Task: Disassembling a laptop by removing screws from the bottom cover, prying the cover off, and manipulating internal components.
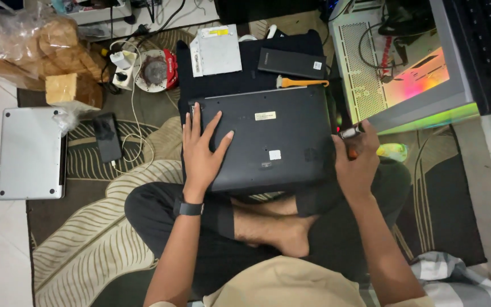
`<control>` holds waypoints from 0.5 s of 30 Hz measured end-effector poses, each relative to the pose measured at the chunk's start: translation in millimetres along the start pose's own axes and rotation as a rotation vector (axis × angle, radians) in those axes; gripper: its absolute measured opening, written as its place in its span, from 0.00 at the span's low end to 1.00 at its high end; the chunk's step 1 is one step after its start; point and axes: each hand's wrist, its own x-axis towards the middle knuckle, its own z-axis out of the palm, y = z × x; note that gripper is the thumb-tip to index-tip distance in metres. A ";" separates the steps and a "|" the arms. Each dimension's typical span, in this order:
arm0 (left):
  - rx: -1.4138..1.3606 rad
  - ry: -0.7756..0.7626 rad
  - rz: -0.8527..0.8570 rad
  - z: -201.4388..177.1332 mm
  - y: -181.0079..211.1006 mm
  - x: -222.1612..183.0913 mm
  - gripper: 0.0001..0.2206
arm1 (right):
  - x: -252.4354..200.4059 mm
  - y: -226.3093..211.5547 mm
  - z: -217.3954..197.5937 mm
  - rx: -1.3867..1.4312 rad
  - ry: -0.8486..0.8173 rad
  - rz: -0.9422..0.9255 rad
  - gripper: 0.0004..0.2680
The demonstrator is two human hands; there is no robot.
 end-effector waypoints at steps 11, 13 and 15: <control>0.059 0.028 -0.011 0.7 -3.3 2.8 0.23 | 0.5 29.4 6.7 -0.069 -0.006 -0.207 0.27; 0.055 0.023 -0.020 0.1 -1.6 1.4 0.23 | -3.0 33.5 6.7 -0.074 -0.018 -0.232 0.29; 0.054 0.006 -0.047 0.6 -2.6 0.7 0.23 | -1.2 30.5 5.3 0.008 -0.030 -0.155 0.27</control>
